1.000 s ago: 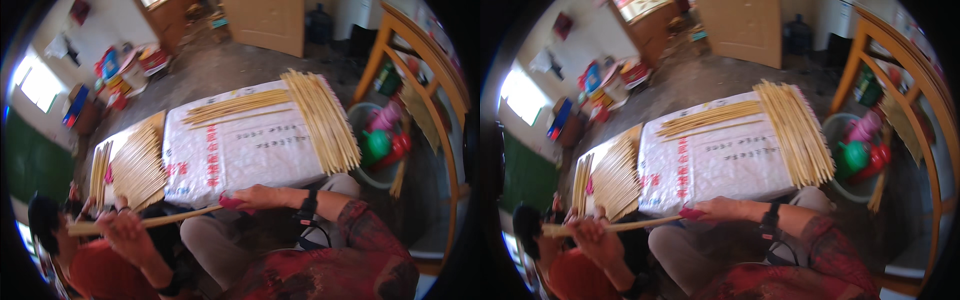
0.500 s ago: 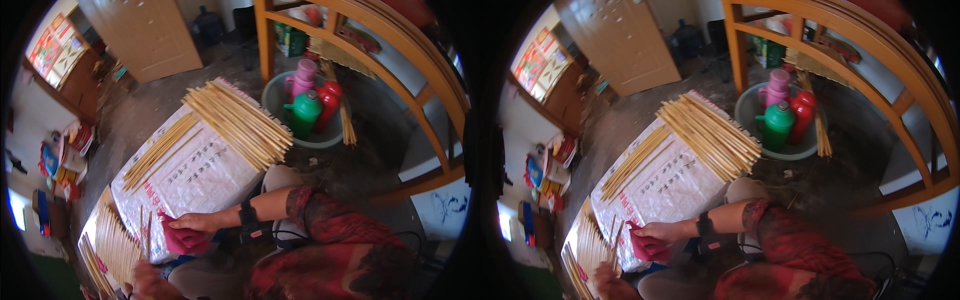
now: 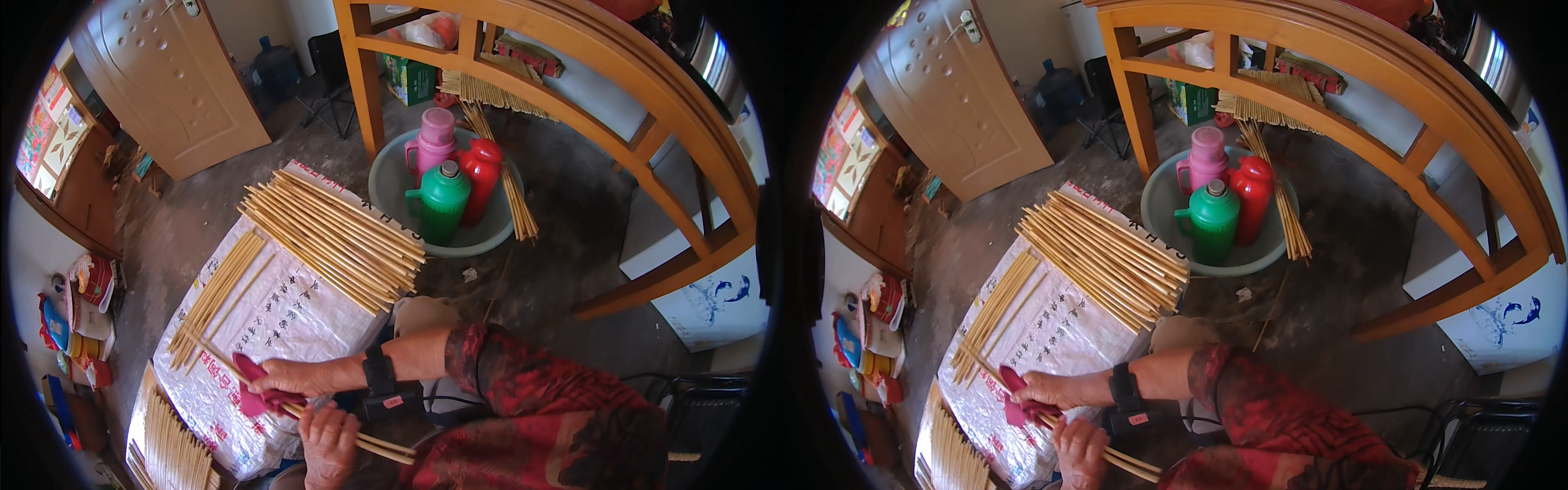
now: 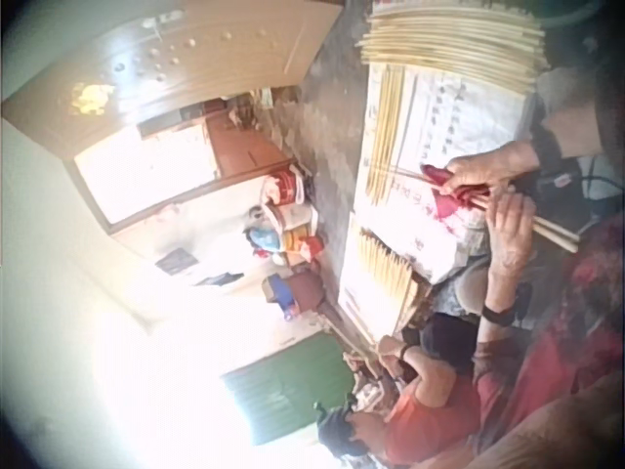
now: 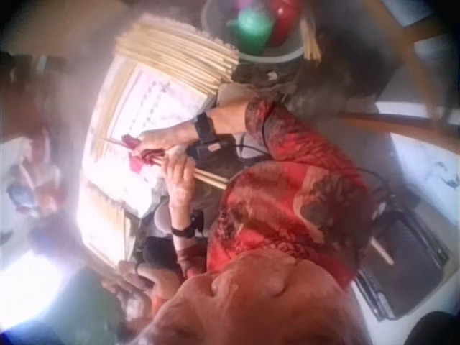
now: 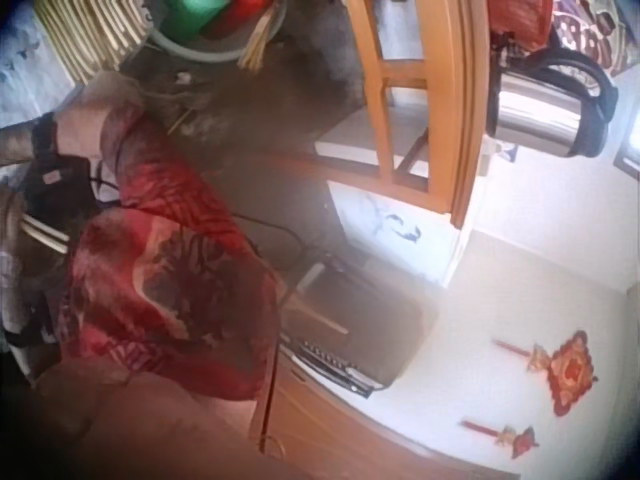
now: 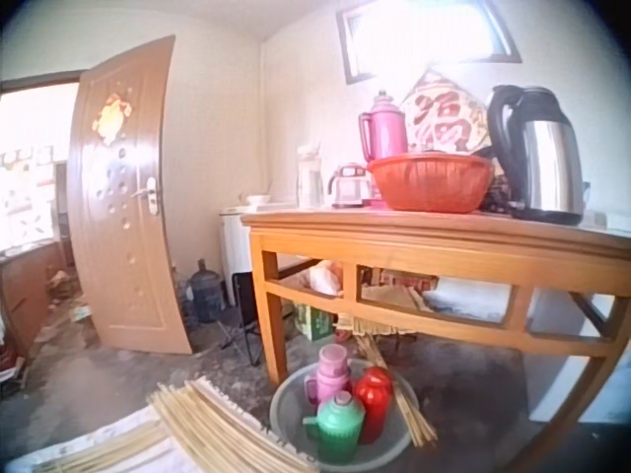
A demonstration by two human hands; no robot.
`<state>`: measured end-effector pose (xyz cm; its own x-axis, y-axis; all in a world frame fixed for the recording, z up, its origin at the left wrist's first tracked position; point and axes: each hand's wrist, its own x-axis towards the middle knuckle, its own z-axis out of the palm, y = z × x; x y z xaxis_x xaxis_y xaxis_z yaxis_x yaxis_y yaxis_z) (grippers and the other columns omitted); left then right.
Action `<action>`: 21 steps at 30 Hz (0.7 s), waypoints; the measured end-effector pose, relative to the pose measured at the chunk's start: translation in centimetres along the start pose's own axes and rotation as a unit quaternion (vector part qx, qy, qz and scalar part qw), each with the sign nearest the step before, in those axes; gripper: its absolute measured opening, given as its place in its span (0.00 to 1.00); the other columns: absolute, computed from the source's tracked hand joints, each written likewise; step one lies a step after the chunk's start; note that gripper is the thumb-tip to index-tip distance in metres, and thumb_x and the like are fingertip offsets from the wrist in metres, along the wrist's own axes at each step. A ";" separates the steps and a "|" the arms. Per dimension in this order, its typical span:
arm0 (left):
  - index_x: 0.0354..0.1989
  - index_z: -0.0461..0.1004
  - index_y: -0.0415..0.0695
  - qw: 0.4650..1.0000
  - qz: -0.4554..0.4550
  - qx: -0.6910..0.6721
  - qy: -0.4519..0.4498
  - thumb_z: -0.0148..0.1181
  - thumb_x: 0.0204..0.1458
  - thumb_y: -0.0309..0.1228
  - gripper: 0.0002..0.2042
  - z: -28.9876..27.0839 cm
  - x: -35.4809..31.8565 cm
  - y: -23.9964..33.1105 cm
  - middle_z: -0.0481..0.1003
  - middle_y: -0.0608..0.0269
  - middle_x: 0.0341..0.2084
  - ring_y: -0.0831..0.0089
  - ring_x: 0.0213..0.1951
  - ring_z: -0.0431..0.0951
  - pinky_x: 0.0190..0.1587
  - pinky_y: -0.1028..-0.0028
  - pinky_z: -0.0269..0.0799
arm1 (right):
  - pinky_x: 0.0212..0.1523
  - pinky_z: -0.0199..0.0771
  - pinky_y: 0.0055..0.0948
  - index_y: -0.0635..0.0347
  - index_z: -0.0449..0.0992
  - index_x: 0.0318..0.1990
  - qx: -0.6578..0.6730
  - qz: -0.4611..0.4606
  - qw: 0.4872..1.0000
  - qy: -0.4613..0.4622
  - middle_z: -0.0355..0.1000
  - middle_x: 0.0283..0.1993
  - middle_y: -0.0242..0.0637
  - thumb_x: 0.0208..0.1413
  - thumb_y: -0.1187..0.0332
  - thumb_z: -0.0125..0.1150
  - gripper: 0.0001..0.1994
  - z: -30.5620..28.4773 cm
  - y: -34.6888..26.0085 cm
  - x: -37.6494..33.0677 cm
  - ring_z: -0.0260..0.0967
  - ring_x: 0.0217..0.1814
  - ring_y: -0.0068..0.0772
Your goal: The person wipes individual wooden sticks with a pink cloth and then places them onto a growing mat of sticks on a table, aligning them with existing rows.
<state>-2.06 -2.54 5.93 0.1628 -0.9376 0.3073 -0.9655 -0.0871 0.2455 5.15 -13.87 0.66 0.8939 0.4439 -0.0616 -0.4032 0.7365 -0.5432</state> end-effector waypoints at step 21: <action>0.40 0.61 0.40 0.536 -0.477 -0.652 0.244 0.40 0.53 0.31 0.10 5.1 -2.3 -2.9 0.63 0.64 0.16 0.79 0.13 0.60 0.16 0.80 0.58 | 0.19 0.63 0.13 0.57 0.66 0.36 -0.120 -0.224 0.954 0.162 0.64 0.23 0.24 0.50 0.65 0.52 0.08 -2.5 -1.5 1.9 0.62 0.20 0.13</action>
<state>-0.63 -1.84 -0.14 0.7969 -0.4481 -0.4050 0.5168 0.1586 0.8413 7.96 -15.37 -0.71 0.9951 -0.0976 -0.0137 0.0545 0.6604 -0.7489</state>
